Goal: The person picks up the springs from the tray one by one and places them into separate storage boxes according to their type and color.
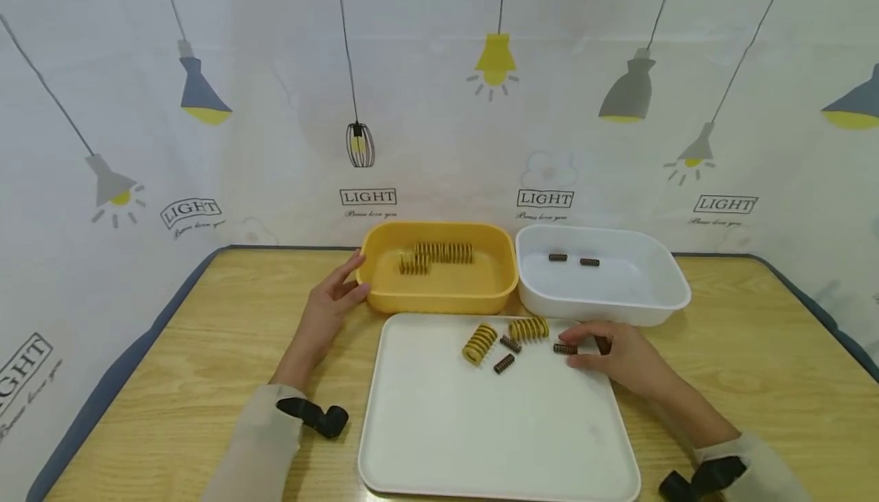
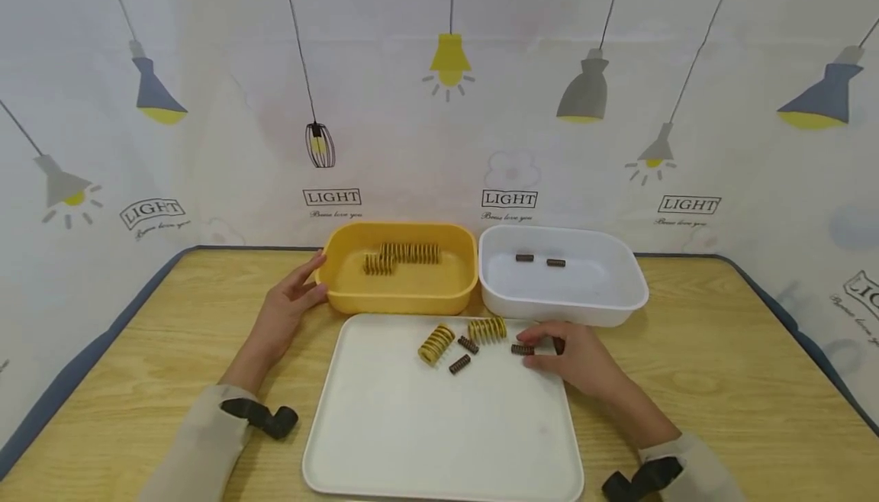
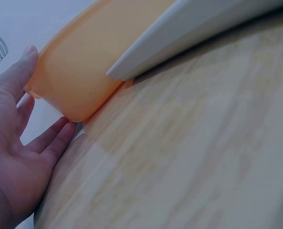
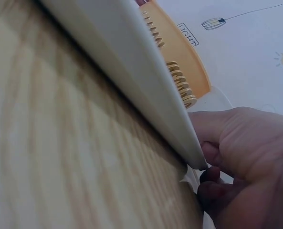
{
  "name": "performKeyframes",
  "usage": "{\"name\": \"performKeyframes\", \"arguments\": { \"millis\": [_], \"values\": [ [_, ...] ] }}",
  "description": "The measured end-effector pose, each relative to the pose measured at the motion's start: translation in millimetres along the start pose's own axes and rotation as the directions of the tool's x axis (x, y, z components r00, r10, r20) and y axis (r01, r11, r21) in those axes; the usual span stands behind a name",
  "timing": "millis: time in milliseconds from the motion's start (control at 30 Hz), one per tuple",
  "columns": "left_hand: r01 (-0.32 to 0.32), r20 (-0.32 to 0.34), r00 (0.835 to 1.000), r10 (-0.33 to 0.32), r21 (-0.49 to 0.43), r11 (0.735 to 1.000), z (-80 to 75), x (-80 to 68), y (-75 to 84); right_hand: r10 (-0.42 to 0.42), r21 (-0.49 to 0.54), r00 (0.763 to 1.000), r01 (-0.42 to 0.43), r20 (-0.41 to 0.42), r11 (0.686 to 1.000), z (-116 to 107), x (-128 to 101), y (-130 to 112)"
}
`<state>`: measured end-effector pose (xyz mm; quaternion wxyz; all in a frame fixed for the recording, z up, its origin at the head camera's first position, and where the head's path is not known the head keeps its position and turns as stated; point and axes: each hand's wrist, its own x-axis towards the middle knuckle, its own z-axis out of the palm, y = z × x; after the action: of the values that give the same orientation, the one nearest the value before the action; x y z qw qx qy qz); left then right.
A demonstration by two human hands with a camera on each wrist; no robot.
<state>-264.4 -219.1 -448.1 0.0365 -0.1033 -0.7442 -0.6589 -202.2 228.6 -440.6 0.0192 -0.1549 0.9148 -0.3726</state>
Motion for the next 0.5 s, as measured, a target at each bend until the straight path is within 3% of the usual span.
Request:
{"name": "performKeyframes", "arguments": {
  "millis": [500],
  "values": [
    [0.048,-0.004,0.999,-0.048,0.029,0.998,1.4,-2.4,6.0,-0.022,0.022,0.999,0.021,0.035,1.000,0.8,-0.3,2.7]
  ]
}}
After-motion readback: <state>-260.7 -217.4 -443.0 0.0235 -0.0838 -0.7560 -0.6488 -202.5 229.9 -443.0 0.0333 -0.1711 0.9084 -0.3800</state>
